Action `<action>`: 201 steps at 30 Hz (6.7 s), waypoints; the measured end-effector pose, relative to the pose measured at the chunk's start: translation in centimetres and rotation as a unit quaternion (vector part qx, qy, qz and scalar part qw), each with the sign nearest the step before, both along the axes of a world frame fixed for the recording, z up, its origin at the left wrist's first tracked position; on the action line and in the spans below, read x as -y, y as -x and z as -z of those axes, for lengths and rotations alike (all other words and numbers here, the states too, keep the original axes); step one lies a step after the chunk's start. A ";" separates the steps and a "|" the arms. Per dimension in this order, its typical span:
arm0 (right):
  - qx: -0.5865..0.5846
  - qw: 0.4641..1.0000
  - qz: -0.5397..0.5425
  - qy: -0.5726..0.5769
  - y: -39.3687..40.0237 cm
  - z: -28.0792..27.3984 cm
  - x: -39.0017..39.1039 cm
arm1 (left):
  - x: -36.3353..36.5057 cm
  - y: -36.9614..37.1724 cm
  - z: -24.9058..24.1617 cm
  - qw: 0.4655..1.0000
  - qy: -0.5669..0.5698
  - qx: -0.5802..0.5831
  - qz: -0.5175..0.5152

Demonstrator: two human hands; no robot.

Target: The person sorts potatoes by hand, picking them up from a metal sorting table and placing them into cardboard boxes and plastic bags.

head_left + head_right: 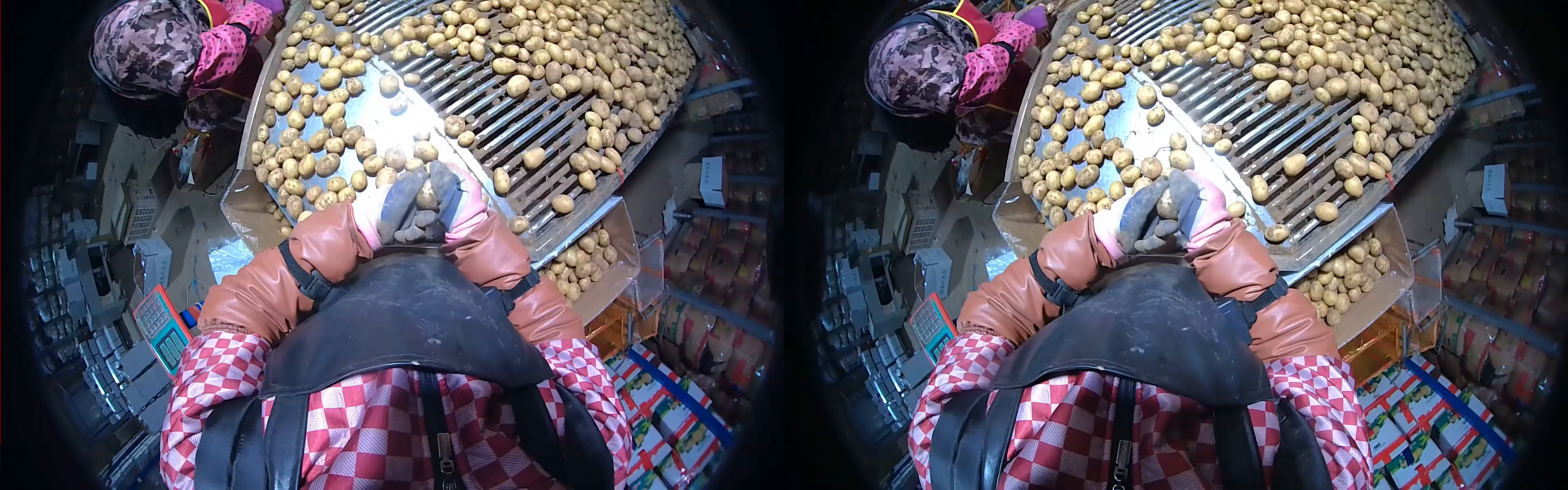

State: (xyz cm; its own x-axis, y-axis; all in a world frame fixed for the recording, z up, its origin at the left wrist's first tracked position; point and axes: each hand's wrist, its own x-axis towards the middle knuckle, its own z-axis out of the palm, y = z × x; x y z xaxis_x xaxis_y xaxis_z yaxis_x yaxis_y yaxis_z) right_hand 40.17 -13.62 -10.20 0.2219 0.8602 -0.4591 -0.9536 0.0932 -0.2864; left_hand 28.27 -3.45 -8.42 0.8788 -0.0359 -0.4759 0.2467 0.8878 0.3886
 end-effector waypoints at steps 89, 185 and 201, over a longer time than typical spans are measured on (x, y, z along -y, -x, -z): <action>0.097 0.991 -0.046 0.079 -4.4 3.2 -3.6 | -19.2 -6.1 5.6 0.784 -0.597 -0.169 -0.012; 0.274 0.908 -0.139 0.286 -10.3 2.3 5.5 | -7.0 10.2 7.5 0.458 -0.809 -0.339 0.141; 0.921 0.316 -0.190 0.124 -0.5 15.8 -21.7 | -3.0 15.2 9.2 0.482 -0.841 -0.234 0.067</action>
